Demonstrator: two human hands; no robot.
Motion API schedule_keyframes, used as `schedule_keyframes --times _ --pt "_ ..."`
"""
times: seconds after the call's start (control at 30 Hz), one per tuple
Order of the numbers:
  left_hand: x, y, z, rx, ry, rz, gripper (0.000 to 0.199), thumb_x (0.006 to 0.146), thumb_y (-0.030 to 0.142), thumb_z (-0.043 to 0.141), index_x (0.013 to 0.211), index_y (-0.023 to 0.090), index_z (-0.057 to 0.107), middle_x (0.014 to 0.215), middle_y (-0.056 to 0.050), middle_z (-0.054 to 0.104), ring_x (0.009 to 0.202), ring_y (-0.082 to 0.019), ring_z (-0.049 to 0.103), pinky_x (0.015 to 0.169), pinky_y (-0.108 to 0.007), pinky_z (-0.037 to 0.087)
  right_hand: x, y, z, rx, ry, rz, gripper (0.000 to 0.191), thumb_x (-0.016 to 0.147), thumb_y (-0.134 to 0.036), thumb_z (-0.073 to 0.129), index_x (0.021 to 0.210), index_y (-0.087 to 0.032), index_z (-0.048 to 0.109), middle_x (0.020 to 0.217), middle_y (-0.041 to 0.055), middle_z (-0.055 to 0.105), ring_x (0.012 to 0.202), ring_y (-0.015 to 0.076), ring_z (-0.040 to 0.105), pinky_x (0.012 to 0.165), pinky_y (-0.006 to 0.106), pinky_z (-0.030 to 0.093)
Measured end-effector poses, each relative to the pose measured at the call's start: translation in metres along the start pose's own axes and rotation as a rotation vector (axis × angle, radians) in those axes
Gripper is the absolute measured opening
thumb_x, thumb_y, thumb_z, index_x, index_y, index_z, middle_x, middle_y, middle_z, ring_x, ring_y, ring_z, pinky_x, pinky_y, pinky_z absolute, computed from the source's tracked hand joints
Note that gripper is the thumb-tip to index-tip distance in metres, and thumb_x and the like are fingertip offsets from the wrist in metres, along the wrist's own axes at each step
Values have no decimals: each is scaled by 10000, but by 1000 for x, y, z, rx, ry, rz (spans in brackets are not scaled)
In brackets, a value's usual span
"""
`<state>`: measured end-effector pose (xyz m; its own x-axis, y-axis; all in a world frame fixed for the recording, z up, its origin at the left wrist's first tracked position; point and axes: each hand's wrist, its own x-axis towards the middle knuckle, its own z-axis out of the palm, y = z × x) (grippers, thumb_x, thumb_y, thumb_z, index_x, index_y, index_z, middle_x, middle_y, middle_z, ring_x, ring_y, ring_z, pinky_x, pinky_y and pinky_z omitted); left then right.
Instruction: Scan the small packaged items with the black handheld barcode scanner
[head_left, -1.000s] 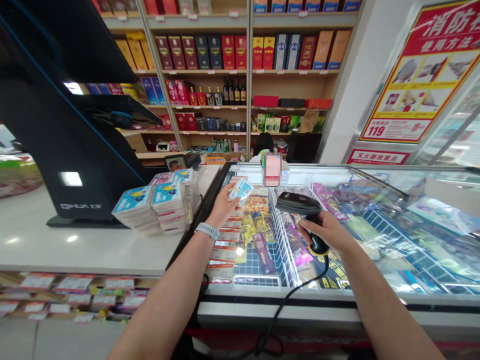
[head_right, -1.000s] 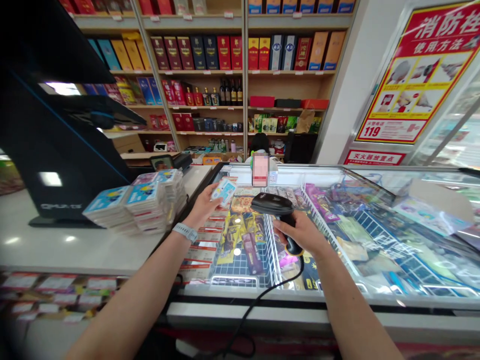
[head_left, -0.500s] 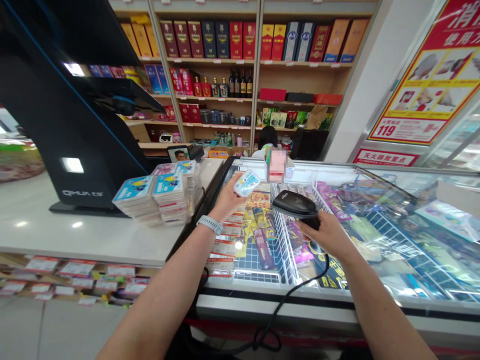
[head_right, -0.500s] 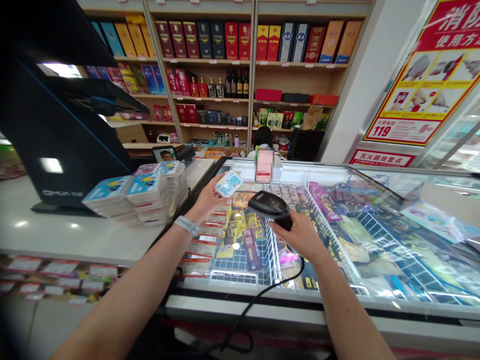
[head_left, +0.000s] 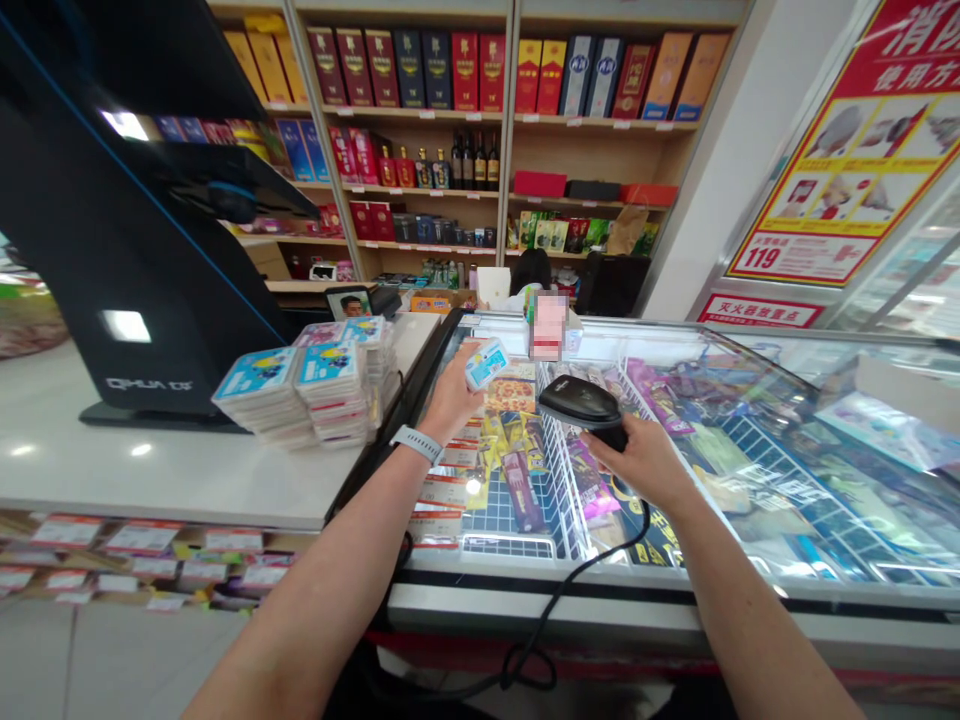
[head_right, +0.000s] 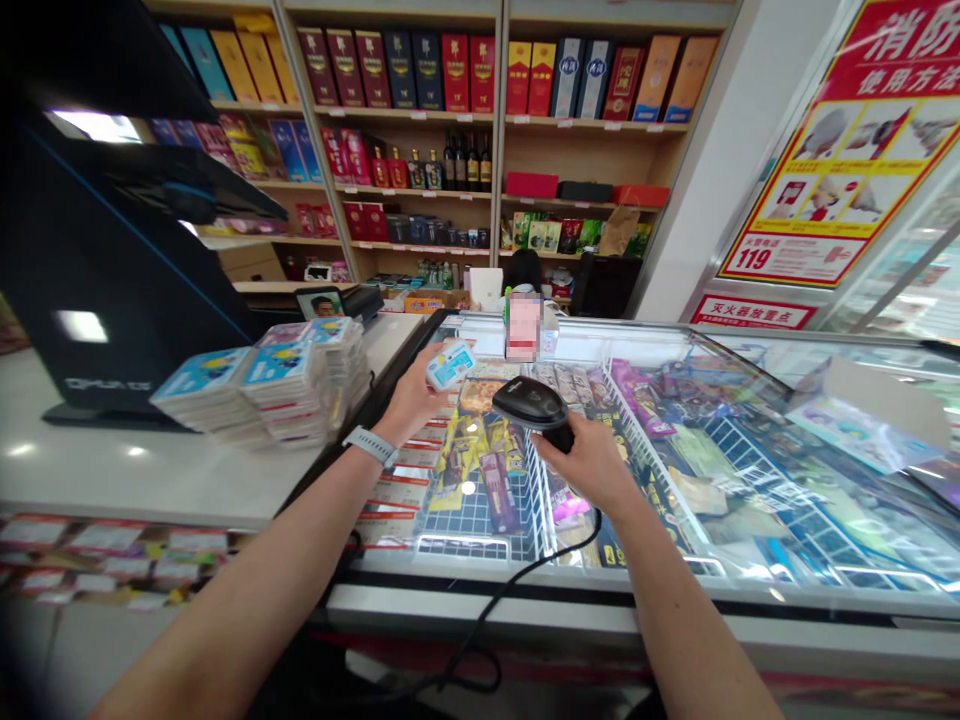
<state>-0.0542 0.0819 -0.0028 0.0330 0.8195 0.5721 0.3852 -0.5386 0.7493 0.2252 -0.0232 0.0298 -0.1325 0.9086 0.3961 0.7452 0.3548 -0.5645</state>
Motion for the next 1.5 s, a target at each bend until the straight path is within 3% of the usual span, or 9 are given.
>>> schedule_keyframes --times 0.2,0.43,0.6,0.7,0.8,0.93,1.27,1.4,1.5 --pt "-1 -5 2 87 -9 -10 705 650 49 609 1316 239 478 1074 -40 685 805 -166 661 751 -291 543 0 -2 -1 -48 -3 -19 327 801 -513 578 751 -191 605 548 20 626 528 190 623 490 273 415" --pt "0 -5 2 91 -21 5 651 666 117 681 1284 217 504 1066 -44 691 862 -174 671 815 -317 543 4 4 2 53 -41 67 342 780 -527 603 780 -186 600 566 29 641 519 194 635 490 282 441" --pt "-1 -3 0 120 29 20 652 657 133 701 1276 224 520 1187 -48 657 923 -179 663 868 -323 529 23 27 -14 163 -118 106 339 767 -509 628 832 -177 612 579 10 641 511 180 624 529 297 480" --pt "3 0 0 111 39 11 621 669 140 695 1262 229 531 1156 -39 667 909 -175 662 862 -330 532 38 49 -34 120 16 75 385 740 -527 649 885 -170 638 648 23 670 568 198 641 555 305 485" --pt "13 6 0 98 79 -26 646 654 150 714 1268 205 520 1059 -46 687 880 -178 662 829 -330 540 51 66 -55 -99 309 53 390 724 -526 659 885 -171 660 679 46 682 625 233 642 596 330 473" --pt "28 23 -2 102 126 -9 656 637 163 736 1255 199 517 1030 -36 691 860 -169 663 825 -314 538 57 68 -60 -288 594 -1 377 751 -473 636 980 -174 655 799 89 706 734 272 643 650 347 453" --pt "25 40 -4 8 119 -42 659 621 217 771 1226 192 512 1018 -48 692 854 -177 672 800 -320 550 38 23 -2 -287 181 -203 340 707 -275 604 1033 -188 563 916 86 677 827 267 621 706 340 428" --pt "22 39 -10 -4 119 -46 672 612 234 777 1228 193 510 1016 -54 695 864 -193 679 802 -333 556 46 31 -15 -286 91 -261 257 759 -248 533 1004 -180 569 920 97 670 842 266 612 729 344 429" --pt "21 39 -15 -11 127 -56 683 610 216 769 1239 183 505 1009 -63 697 851 -198 683 795 -345 562 62 44 -45 -237 246 -214 317 793 -294 539 1083 -172 569 934 101 676 847 271 611 728 347 442"
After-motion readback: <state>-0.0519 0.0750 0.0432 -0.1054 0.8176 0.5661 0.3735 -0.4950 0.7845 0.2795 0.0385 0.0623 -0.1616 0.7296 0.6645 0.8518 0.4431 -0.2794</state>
